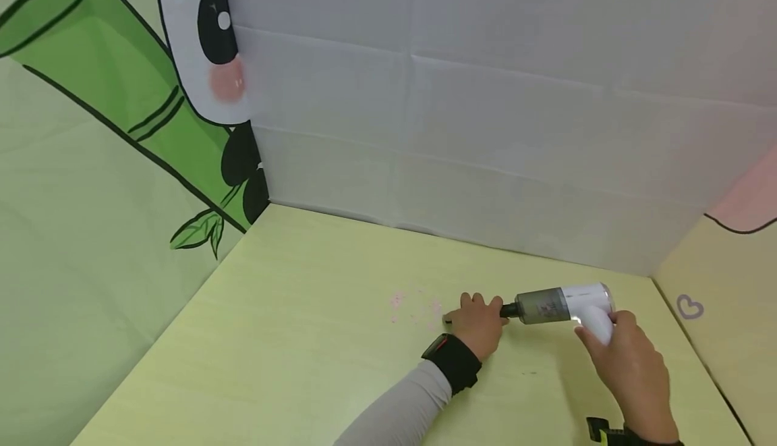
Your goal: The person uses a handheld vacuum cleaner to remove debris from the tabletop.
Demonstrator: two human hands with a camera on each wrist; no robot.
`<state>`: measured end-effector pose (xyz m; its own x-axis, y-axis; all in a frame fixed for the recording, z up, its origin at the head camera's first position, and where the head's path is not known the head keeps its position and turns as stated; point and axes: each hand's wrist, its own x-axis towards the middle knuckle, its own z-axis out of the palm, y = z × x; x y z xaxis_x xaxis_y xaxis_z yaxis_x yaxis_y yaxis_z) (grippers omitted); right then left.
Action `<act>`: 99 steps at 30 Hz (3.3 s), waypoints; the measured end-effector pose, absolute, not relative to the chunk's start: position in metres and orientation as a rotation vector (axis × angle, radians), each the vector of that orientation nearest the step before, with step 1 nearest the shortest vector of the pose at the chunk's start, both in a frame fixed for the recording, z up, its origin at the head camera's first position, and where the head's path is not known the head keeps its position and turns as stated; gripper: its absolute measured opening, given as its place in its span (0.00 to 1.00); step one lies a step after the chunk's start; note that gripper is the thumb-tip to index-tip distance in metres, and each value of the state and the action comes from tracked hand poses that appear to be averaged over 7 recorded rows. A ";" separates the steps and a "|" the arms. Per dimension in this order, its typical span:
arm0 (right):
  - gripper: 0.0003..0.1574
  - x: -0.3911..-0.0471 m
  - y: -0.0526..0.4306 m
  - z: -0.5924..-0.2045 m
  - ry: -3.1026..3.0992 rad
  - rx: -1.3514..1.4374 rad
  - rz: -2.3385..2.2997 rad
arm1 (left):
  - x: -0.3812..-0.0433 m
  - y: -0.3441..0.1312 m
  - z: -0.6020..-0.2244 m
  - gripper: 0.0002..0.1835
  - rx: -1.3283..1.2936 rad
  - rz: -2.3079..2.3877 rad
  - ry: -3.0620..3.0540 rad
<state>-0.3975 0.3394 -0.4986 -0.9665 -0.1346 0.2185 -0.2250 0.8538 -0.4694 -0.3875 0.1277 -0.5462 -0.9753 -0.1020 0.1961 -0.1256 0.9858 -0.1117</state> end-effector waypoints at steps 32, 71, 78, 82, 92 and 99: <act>0.39 -0.422 0.310 -0.513 -2.830 0.222 0.777 | -0.428 0.126 -0.545 0.15 0.351 0.383 -2.982; 0.46 -0.388 0.317 -0.489 -2.950 0.361 0.726 | -0.383 0.128 -0.531 0.15 0.398 0.388 -3.092; 0.46 -0.390 0.308 -0.489 -2.959 0.320 0.736 | -0.387 0.122 -0.531 0.14 0.416 0.393 -3.036; 0.45 -0.391 0.304 -0.490 -2.943 0.307 0.732 | -0.389 0.120 -0.533 0.14 0.417 0.396 -3.001; 0.41 -0.393 0.294 -0.494 -2.910 0.301 0.742 | -0.397 0.113 -0.537 0.13 0.425 0.366 -2.947; 0.38 -0.396 0.285 -0.494 -2.870 0.307 0.736 | -0.402 0.106 -0.539 0.14 0.458 0.325 -2.943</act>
